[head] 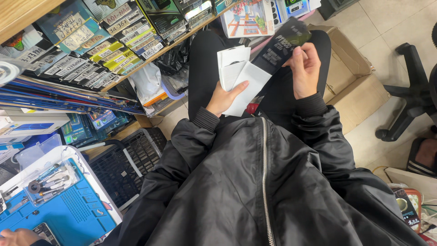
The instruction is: The person sits on a stool and repeatedly takes small black boxes from a stack, inserts them into white paper envelopes, and places the sealed envelopes into a cardboard box on the floor. The process is repeated for multiple items.
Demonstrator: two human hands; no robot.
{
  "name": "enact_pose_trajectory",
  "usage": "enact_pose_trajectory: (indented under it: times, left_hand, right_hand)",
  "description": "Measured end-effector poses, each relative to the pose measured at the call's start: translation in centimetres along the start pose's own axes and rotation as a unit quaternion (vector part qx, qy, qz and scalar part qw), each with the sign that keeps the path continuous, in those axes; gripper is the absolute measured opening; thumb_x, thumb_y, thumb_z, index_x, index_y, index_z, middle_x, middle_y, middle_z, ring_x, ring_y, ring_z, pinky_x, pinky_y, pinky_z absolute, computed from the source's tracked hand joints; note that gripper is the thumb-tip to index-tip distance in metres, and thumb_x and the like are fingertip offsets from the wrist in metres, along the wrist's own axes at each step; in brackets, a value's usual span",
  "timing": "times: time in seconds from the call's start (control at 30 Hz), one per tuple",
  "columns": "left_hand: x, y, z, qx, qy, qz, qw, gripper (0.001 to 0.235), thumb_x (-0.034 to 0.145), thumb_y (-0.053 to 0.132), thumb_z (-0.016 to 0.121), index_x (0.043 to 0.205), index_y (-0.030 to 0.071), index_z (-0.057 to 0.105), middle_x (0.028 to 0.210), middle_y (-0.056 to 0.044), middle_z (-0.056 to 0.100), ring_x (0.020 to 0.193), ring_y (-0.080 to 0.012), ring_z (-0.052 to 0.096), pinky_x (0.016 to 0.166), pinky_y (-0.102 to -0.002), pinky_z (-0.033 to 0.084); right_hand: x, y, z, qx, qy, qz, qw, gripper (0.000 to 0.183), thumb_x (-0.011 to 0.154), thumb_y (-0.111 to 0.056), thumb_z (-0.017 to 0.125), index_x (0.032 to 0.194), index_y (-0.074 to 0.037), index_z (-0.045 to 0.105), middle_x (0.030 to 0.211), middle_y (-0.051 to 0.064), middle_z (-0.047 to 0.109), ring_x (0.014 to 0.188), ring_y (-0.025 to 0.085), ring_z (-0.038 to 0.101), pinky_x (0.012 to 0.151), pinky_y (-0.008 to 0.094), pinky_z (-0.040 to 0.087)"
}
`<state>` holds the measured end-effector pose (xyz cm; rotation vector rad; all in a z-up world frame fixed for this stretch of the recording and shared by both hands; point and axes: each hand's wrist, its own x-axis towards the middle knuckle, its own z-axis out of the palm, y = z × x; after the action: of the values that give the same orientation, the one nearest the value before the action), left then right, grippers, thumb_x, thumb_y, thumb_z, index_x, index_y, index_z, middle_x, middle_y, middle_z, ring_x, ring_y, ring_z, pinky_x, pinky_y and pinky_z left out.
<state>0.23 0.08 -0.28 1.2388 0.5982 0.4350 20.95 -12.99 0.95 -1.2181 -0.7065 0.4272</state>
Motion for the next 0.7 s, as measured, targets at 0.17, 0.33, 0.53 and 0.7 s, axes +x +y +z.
enact_pose_trajectory:
  times: [0.17, 0.33, 0.53, 0.7]
  left_hand:
    - [-0.2, 0.2, -0.1, -0.015, -0.002, 0.035, 0.999, 0.047, 0.088, 0.023, 0.078, 0.131, 0.007, 0.066, 0.129, -0.007, 0.071, 0.124, -0.0204, 0.065, 0.109, -0.035, 0.052]
    - [0.1, -0.1, -0.2, -0.012, -0.016, 0.062, 0.998, 0.049, 0.089, 0.021, 0.078, 0.134, 0.007, 0.064, 0.134, -0.007, 0.069, 0.127, -0.0204, 0.063, 0.111, -0.036, 0.051]
    - [-0.2, 0.4, -0.2, 0.003, -0.019, 0.029, 0.999, 0.048, 0.088, 0.024, 0.078, 0.131, 0.008, 0.066, 0.128, -0.006, 0.071, 0.123, -0.0194, 0.065, 0.108, -0.035, 0.052]
    - [-0.1, 0.4, -0.4, -0.003, -0.015, 0.043, 0.999, 0.046, 0.087, 0.023, 0.079, 0.130, 0.008, 0.067, 0.127, -0.006, 0.072, 0.122, -0.0187, 0.065, 0.107, -0.035, 0.054]
  right_hand:
    - [-0.3, -0.4, 0.8, -0.032, -0.055, 0.017, 0.998, 0.023, 0.111, -0.027, 0.059, 0.098, -0.011, 0.048, 0.090, 0.002, 0.054, 0.078, 0.012, 0.057, 0.076, 0.028, 0.060]
    - [-0.3, -0.9, 0.8, -0.056, -0.080, 0.011, 0.995, 0.020, 0.112, -0.024, 0.057, 0.109, -0.008, 0.046, 0.092, 0.005, 0.060, 0.082, 0.014, 0.061, 0.077, 0.030, 0.060]
    - [-0.4, -1.9, 0.9, -0.107, -0.073, -0.034, 0.991, 0.049, 0.113, -0.019, 0.062, 0.155, -0.006, 0.041, 0.090, 0.006, 0.057, 0.086, 0.014, 0.057, 0.085, 0.028, 0.055]
    - [-0.7, -2.8, 1.6, -0.090, -0.115, -0.017, 0.989, 0.043, 0.112, -0.013, 0.061, 0.151, -0.009, 0.044, 0.083, 0.004, 0.053, 0.083, 0.014, 0.058, 0.087, 0.031, 0.058]
